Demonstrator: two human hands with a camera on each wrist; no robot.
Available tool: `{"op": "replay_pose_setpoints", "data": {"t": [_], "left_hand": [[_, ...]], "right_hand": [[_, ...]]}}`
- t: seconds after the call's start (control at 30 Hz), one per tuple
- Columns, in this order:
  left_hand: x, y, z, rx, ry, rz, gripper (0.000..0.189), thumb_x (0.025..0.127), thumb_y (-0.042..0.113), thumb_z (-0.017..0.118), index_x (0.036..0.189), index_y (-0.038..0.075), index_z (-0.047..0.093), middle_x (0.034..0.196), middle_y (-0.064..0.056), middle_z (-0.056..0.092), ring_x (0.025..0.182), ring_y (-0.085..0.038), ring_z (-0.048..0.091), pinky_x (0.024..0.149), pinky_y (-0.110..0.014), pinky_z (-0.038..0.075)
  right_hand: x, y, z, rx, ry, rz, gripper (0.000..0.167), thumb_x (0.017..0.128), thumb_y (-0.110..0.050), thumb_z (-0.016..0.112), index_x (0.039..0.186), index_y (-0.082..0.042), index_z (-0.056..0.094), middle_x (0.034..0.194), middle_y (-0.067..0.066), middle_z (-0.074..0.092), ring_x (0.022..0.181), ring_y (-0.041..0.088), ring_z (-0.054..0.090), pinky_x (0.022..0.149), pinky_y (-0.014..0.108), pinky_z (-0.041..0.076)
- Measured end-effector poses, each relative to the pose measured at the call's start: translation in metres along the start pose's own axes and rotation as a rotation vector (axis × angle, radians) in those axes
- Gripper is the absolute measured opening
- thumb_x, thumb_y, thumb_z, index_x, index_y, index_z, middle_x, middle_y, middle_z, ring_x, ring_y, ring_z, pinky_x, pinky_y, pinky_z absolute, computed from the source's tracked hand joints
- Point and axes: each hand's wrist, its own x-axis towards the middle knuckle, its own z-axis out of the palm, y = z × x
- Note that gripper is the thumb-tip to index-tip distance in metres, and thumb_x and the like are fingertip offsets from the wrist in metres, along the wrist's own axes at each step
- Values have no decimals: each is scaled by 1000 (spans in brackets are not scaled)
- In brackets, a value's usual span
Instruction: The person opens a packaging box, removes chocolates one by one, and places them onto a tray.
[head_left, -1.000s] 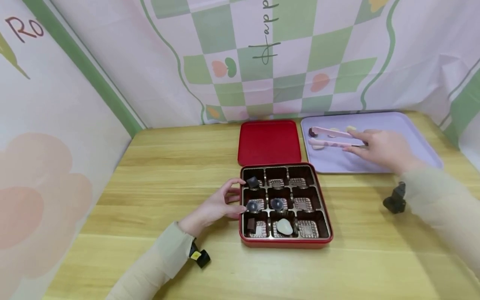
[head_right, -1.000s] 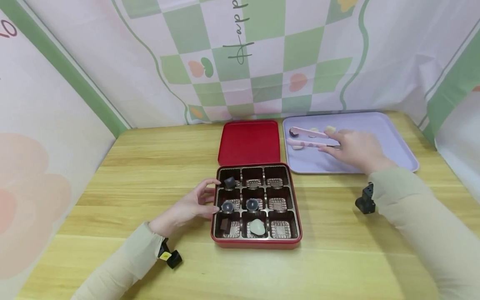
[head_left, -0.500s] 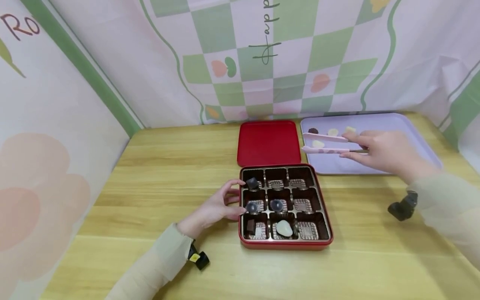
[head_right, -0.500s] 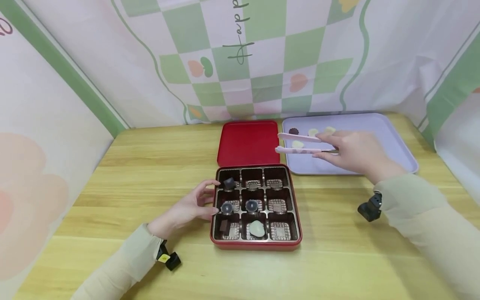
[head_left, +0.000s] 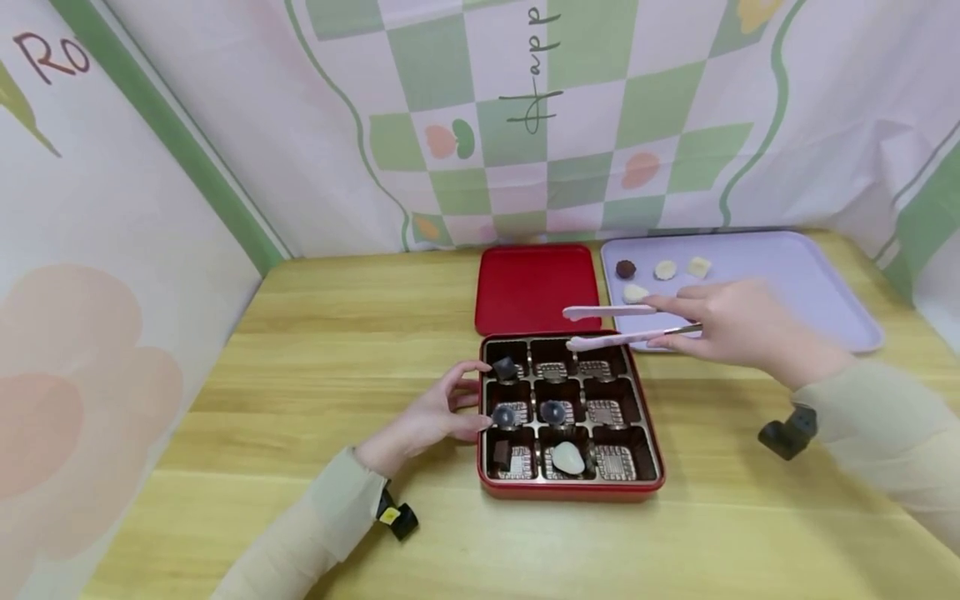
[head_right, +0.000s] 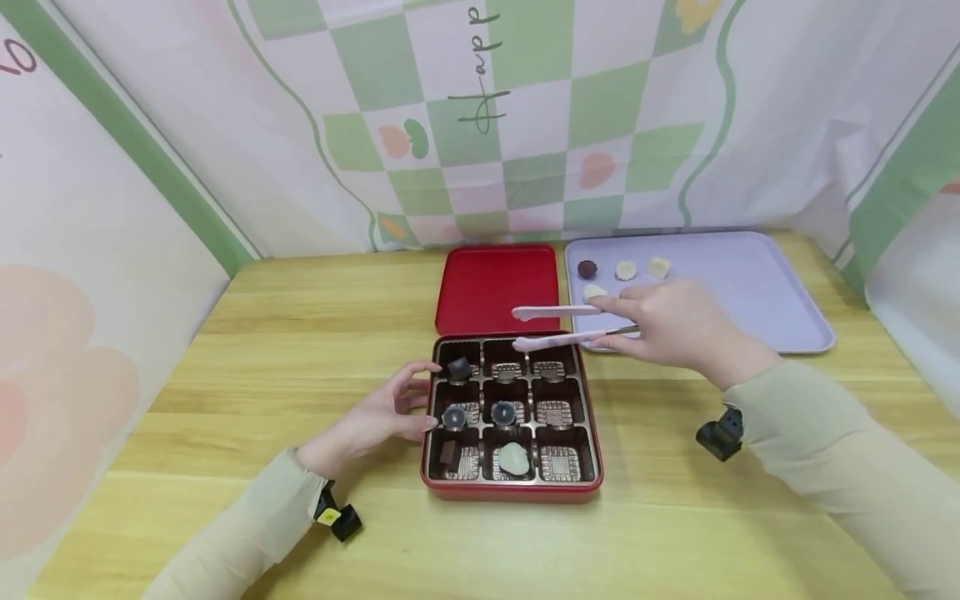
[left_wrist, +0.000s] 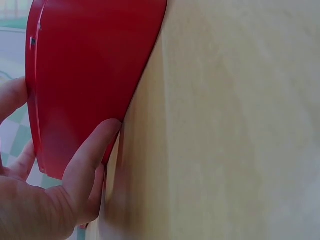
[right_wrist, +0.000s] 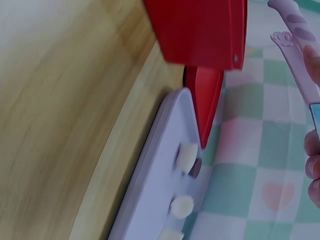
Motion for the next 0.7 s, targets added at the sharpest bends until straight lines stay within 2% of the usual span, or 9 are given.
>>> {"op": "replay_pose_setpoints", "data": {"t": [0.1, 0.33, 0.43, 0.57, 0.7], "left_hand": [[0, 0, 0, -4, -1, -3, 71, 81, -8, 65, 140, 17, 35, 142, -24, 34, 128, -38, 40, 80, -39, 59], [1, 0, 1, -10, -3, -10, 71, 81, -8, 65, 140, 18, 36, 141, -23, 34, 128, -39, 40, 79, -40, 59], [2, -1, 1, -8, -3, -4, 71, 81, -8, 65, 140, 18, 35, 141, -23, 35, 128, -40, 40, 79, -40, 59], [2, 0, 0, -6, -3, -1, 72, 81, -7, 64, 140, 19, 35, 141, -23, 34, 128, -40, 40, 80, -40, 59], [2, 0, -1, -8, -10, -6, 72, 81, -7, 64, 141, 19, 34, 142, -23, 33, 129, -40, 38, 80, -40, 59]], "right_hand": [[4, -7, -3, 9, 4, -35, 77, 88, -73, 27, 105, -14, 72, 62, -2, 59, 41, 3, 32, 34, 22, 24], [14, -15, -11, 54, 48, -118, 74, 92, -68, 28, 100, -10, 73, 74, 13, 71, 42, 20, 54, 33, 34, 39], [19, -16, -16, 61, 59, -135, 72, 92, -67, 30, 101, -11, 73, 75, 11, 72, 44, 21, 57, 34, 35, 40], [24, -18, -20, 64, 63, -177, 67, 92, -66, 32, 103, -14, 73, 73, 2, 71, 43, 13, 53, 33, 29, 36], [26, -22, -21, 73, 34, -239, 62, 93, -64, 34, 104, -16, 72, 69, -6, 62, 47, 7, 52, 36, 26, 38]]}}
